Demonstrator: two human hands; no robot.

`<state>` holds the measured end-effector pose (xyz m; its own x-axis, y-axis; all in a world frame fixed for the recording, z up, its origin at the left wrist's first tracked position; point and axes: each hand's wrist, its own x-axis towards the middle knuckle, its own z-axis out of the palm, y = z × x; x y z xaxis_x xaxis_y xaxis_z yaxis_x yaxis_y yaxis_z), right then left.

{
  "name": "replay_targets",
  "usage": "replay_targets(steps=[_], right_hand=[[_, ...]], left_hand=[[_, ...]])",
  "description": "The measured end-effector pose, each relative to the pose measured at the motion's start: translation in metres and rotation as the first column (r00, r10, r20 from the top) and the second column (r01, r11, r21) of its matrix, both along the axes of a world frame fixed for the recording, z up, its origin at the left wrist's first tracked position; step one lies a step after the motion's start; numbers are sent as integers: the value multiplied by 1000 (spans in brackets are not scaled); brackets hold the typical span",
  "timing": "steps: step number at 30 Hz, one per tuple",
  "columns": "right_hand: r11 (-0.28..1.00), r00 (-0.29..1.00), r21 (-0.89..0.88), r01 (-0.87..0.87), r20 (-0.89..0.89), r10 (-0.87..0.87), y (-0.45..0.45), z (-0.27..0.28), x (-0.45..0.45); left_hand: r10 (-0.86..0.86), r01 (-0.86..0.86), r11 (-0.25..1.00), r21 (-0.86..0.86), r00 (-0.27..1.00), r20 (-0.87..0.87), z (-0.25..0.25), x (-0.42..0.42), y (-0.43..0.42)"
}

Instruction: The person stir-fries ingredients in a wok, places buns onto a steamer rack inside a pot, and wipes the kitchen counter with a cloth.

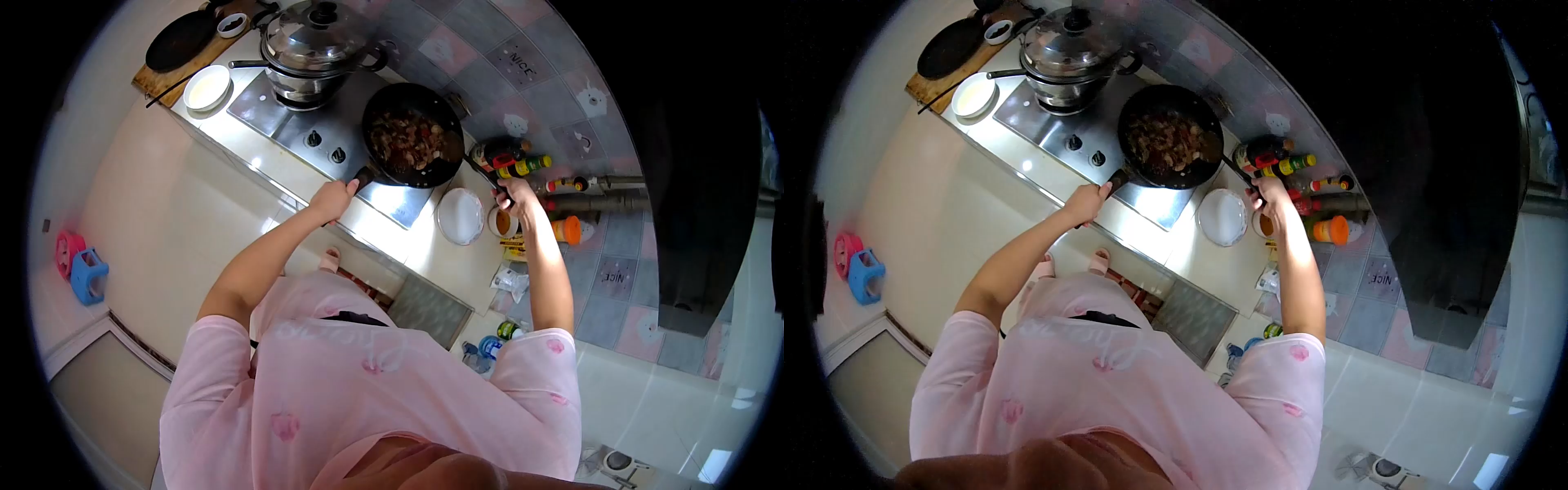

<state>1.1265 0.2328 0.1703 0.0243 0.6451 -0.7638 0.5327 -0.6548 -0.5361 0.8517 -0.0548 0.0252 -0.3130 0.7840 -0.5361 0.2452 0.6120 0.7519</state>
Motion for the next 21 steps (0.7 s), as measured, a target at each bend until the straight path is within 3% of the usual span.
replay_targets(steps=[4,5,7,9,11,13,17,19,20,21], right_hand=[[956,971,-275,99,-182,-153,16,-11,11],[975,979,-223,9,-195,-54,12,-12,12],[967,969,-252,-41,-246,-23,19,-8,22],[957,977,-285,49,-186,-106,29,5,23],[975,993,-216,42,-98,-65,25,22,7],[952,993,-296,72,-69,-96,49,-6,1],[860,899,-508,-52,-399,-181,55,-74,-17],[921,907,-384,-70,-408,-101,28,-94,-35],[967,922,-230,-110,-387,13,5,-91,-47],[990,955,37,-138,-261,143,-33,-70,-65]], left_hand=[[-30,30,999,-16,999,-24,2,-5,0],[-38,37,999,-4,999,-28,-1,-6,1],[-45,45,999,-13,999,-22,3,-10,3],[-55,55,998,-16,998,-10,5,-8,0],[-61,61,998,-10,998,-20,-3,-10,0],[-62,62,998,3,998,-32,-4,-10,5],[-87,87,996,2,994,-59,-1,-16,4],[-92,93,996,2,993,-68,-2,-17,4],[-95,96,995,4,993,-71,-3,-17,5],[-103,104,995,5,992,-71,-3,-16,4]])
